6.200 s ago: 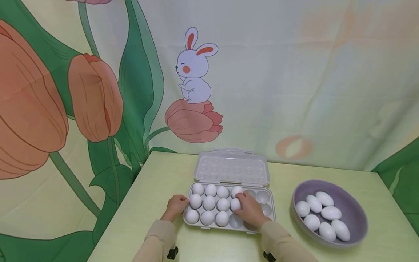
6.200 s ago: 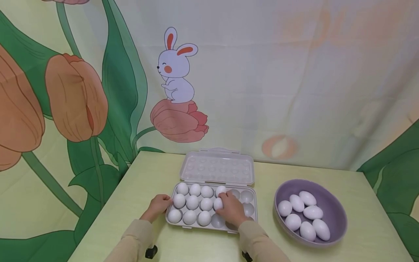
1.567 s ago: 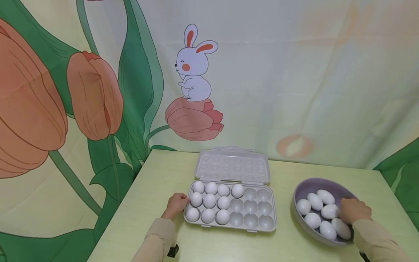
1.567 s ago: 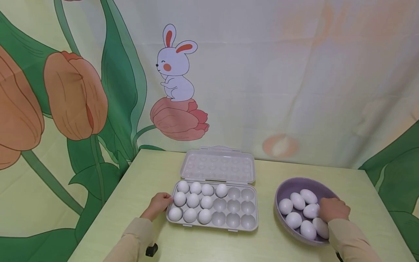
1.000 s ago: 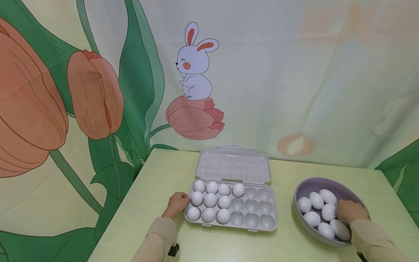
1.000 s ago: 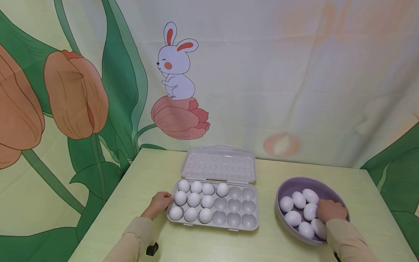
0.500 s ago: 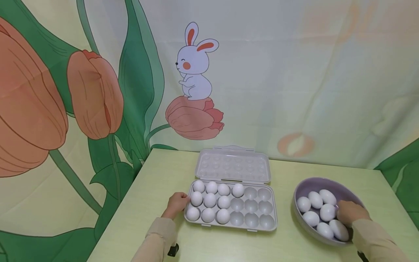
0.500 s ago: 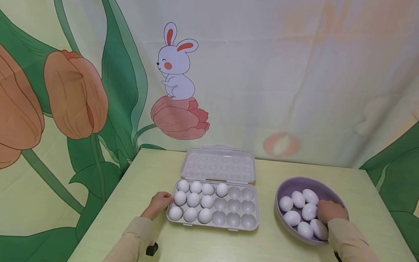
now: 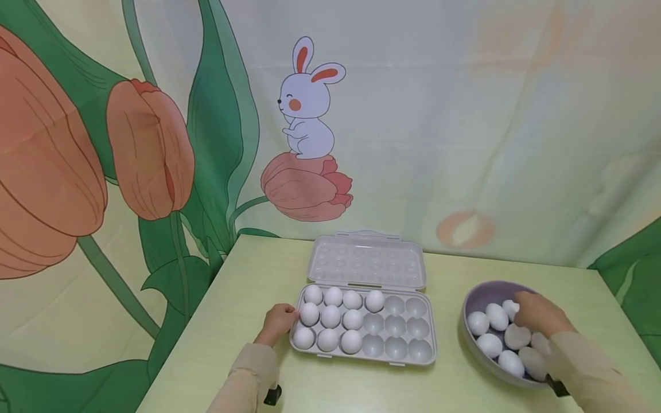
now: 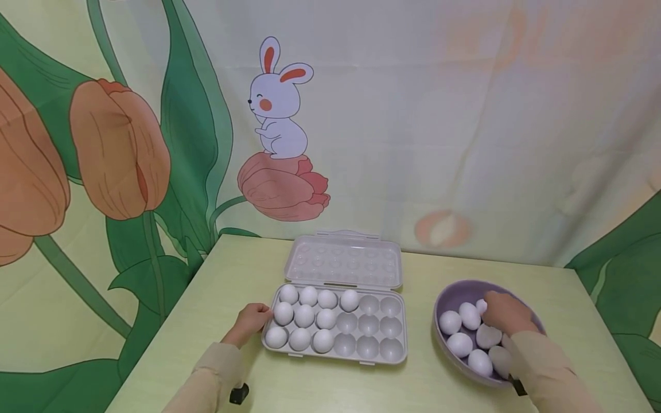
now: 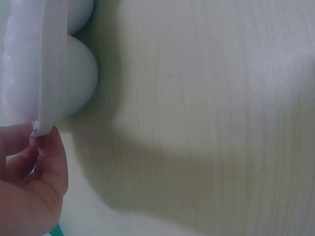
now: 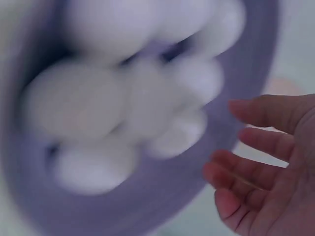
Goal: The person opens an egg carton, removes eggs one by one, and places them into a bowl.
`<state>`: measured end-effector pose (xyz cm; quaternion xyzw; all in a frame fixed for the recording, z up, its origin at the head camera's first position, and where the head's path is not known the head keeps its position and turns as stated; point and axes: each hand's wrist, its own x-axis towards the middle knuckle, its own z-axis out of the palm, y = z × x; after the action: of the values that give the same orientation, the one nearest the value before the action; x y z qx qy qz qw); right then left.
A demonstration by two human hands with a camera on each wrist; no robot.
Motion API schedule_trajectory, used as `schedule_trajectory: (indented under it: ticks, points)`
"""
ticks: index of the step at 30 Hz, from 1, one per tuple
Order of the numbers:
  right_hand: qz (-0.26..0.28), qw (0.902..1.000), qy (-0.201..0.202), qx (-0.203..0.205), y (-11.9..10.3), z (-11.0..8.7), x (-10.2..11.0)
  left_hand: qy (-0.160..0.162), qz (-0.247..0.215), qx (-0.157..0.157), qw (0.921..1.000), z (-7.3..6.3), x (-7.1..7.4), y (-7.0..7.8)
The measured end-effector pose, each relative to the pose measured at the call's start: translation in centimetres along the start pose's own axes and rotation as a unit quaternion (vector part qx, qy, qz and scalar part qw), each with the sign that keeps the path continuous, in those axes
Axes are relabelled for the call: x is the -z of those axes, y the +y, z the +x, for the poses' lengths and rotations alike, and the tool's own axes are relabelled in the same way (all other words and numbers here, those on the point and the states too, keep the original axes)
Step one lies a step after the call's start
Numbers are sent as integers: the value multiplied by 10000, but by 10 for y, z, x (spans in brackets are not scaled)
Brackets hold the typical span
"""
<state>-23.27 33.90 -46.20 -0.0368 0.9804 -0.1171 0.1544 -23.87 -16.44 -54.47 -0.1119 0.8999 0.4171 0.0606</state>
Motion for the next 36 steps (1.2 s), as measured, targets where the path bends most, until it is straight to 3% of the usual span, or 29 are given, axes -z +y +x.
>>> schedule_trajectory:
  ticks: [6,14,23,26,27,30,33,34,36]
  points:
    - [729,9900,644,1022,-63,23,-4,-49,16,90,9999,1,-2,-1]
    - [1666,9712,663,1567,-140,58,-31,-22,34,37,10000,4,-2,-3]
    - [2124,9681,625,1169,-187,87,-84,-37,44,117,9999,6,-1,-4]
    - [2075,9688,790,1106,-196,94,-99,-41,45,90,9999,21,-10,-21]
    - [2053,9690,825,1095,-199,95,-103,-2,-47,-150,9999,31,-16,-34]
    - [2079,9701,900,870,-206,98,-112,-18,29,-221,9998,40,-22,-45]
    - [2147,9697,1001,600,-211,98,-116,-3,-9,-104,9999,31,-17,-34]
    - [2191,9688,1048,497,-212,98,-117,-30,71,137,9999,21,-11,-21]
    - [2132,9694,1148,396,-213,99,-119,-10,100,43,9999,13,-5,-13]
